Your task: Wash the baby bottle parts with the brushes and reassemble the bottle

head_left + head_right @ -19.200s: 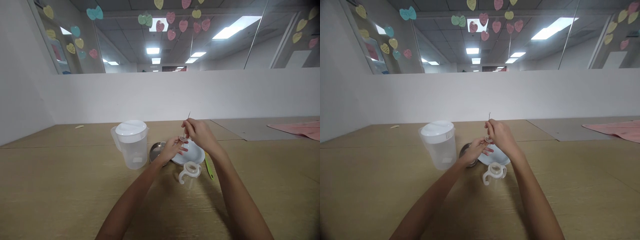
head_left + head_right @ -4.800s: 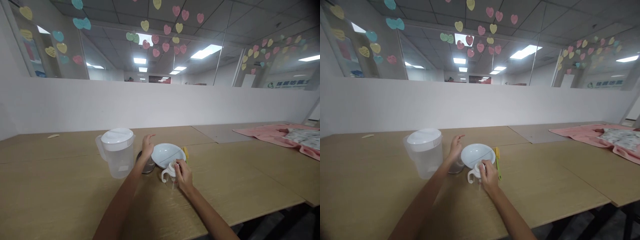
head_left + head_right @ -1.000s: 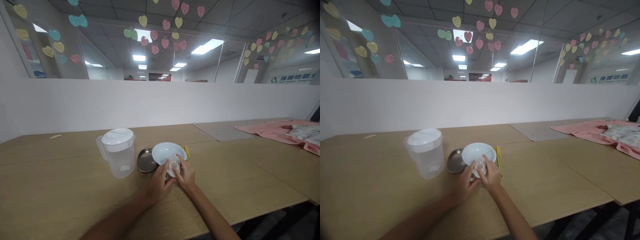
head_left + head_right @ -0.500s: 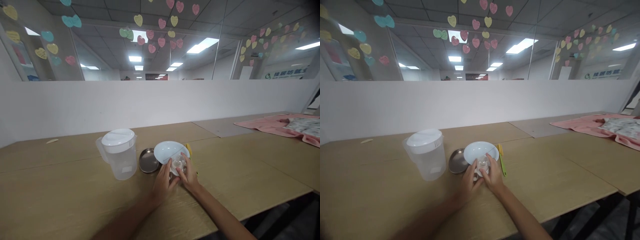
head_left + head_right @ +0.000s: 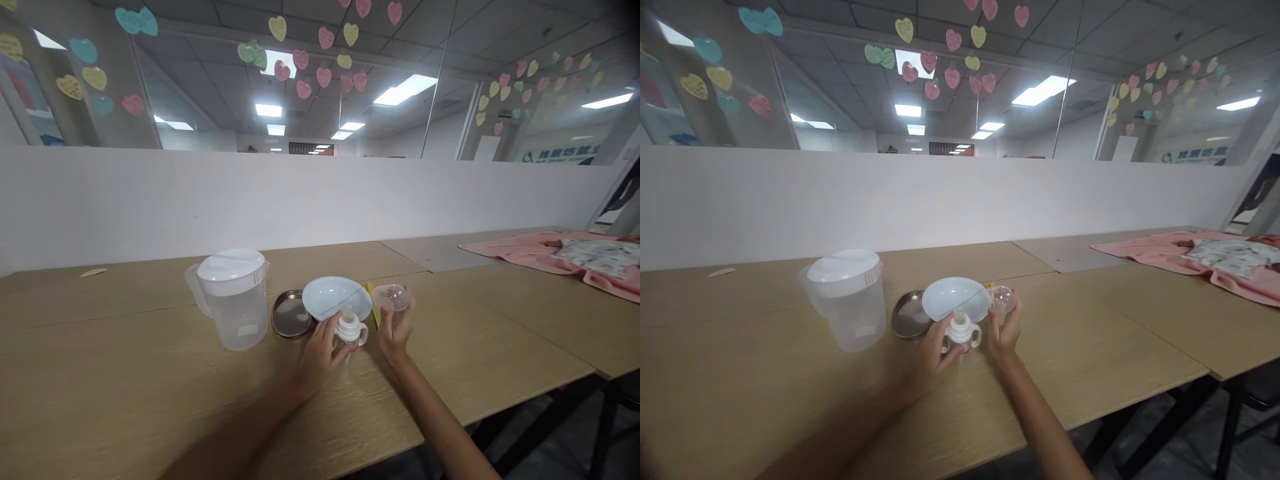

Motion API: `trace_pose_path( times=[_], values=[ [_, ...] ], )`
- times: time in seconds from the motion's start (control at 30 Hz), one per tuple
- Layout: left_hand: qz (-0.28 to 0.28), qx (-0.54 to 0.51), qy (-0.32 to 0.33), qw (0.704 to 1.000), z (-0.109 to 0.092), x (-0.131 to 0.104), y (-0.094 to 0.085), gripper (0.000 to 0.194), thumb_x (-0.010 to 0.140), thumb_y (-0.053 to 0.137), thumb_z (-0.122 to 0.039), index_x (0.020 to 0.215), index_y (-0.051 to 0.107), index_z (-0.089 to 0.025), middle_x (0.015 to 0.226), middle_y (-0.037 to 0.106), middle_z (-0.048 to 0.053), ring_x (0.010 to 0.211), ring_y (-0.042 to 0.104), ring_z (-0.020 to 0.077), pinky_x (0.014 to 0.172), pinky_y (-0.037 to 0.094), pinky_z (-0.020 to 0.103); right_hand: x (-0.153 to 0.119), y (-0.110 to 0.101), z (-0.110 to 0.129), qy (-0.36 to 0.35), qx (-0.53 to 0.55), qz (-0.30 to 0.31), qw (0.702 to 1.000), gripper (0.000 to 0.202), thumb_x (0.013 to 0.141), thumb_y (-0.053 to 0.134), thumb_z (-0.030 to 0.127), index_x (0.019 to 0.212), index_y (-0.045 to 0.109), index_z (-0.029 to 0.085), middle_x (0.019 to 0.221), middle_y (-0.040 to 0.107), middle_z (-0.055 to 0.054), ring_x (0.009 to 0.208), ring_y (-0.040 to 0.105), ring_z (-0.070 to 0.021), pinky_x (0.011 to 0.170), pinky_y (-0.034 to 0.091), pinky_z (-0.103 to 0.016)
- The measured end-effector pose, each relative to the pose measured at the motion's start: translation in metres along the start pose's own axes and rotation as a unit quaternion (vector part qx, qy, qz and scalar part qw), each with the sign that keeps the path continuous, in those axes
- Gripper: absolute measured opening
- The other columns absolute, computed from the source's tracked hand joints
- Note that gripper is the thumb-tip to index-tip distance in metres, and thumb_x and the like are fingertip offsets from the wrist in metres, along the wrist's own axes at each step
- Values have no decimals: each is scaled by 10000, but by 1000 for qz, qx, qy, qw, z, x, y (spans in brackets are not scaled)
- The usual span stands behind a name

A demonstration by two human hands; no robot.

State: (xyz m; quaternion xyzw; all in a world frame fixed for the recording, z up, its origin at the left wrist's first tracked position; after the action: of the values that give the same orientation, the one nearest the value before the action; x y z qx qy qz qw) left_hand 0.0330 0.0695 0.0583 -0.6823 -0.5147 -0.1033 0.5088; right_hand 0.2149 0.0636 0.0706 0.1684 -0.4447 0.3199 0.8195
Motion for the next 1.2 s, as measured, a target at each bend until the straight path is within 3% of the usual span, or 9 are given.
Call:
trace_pose_path(
  times=[0.1, 0.17, 0.23, 0.37, 0.57, 0.7, 0.83, 1.0, 1.2],
  values=[
    [4, -3, 4, 1000, 0, 0, 1, 584, 874, 521, -351, 1387, 298, -184, 1340, 482, 142, 1237, 463, 247, 1018, 417, 435, 13, 0, -9, 20, -42, 7, 999, 537, 864, 501, 397, 1353, 373, 215, 1285, 454, -146, 1074, 538, -239, 933, 451, -452],
    [8, -7, 10, 1000, -3, 0, 1, 583, 874, 511, -328, 1391, 291, -173, 1332, 487, 147, 1229, 470, 248, 1014, 421, 430, 15, 19, -13, 16, -42, 94, 995, 445, 862, 486, 345, 1288, 465, 217, 1266, 460, -139, 959, 580, -202, 845, 507, -405],
    [13, -7, 15, 1000, -5, 0, 0, 580, 872, 504, -304, 1393, 290, -165, 1327, 488, 152, 1226, 472, 251, 1018, 418, 430, 11, 33, -15, 7, -32, 159, 987, 421, 845, 460, 267, 1261, 496, 209, 1281, 447, -143, 945, 581, -194, 812, 521, -391],
    [12, -3, 13, 1000, -7, 0, -2, 562, 869, 495, -289, 1384, 306, -163, 1323, 493, 149, 1222, 476, 251, 1016, 422, 427, 3, 48, -17, -1, -34, 232, 972, 467, 764, 394, 126, 1200, 545, 196, 1208, 527, -116, 991, 566, -202, 839, 498, -403],
    [11, 3, 18, 1000, -6, 0, -1, 550, 869, 495, -295, 1371, 320, -156, 1319, 497, 149, 1222, 474, 248, 1021, 416, 424, -8, 63, -18, -6, -74, 323, 944, 480, 763, 332, 99, 1127, 624, 213, 1104, 639, -72, 1072, 553, -222, 934, 389, -444],
    [8, -4, 17, 1000, -7, 0, -2, 556, 858, 505, -283, 1370, 323, -166, 1310, 503, 145, 1211, 482, 253, 1019, 417, 438, -11, 67, -25, 8, -83, 337, 938, 467, 760, 324, 97, 1019, 688, 231, 1058, 675, -51, 1096, 553, -230, 988, 315, -481],
    [10, -5, 16, 1000, -7, 0, -2, 556, 859, 507, -285, 1369, 320, -164, 1303, 504, 151, 1206, 483, 257, 1017, 418, 446, -12, 69, -21, -1, -44, 349, 936, 475, 751, 342, 93, 1054, 679, 234, 1054, 679, -43, 1010, 594, -202, 966, 364, -439],
    [13, -4, 21, 1000, -6, 0, 0, 569, 846, 521, -266, 1364, 316, -150, 1310, 498, 153, 1215, 478, 253, 1023, 417, 432, -7, 62, -20, 8, -35, 313, 949, 574, 761, 341, 74, 1294, 512, 202, 1016, 677, -57, 961, 608, -181, 915, 432, -406],
    [1, -3, 16, 1000, -10, 1, -3, 561, 822, 545, -253, 1339, 349, -157, 1301, 517, 139, 1204, 494, 246, 1017, 426, 418, 4, 43, -5, -2, -32, 228, 973, 341, 891, 363, 253, 1123, 606, 197, 991, 672, -77, 943, 595, -215, 888, 438, -421]
  ],
)
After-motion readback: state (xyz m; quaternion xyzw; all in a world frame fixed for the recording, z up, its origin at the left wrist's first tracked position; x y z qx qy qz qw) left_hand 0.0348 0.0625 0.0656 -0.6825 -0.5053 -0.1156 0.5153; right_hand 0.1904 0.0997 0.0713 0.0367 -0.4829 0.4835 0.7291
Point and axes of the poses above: each hand's wrist, its own x-axis towards the middle knuckle, its own y-axis out of the palm, z = x × y, the point moved 10 cm from there along x, towards the middle knuckle
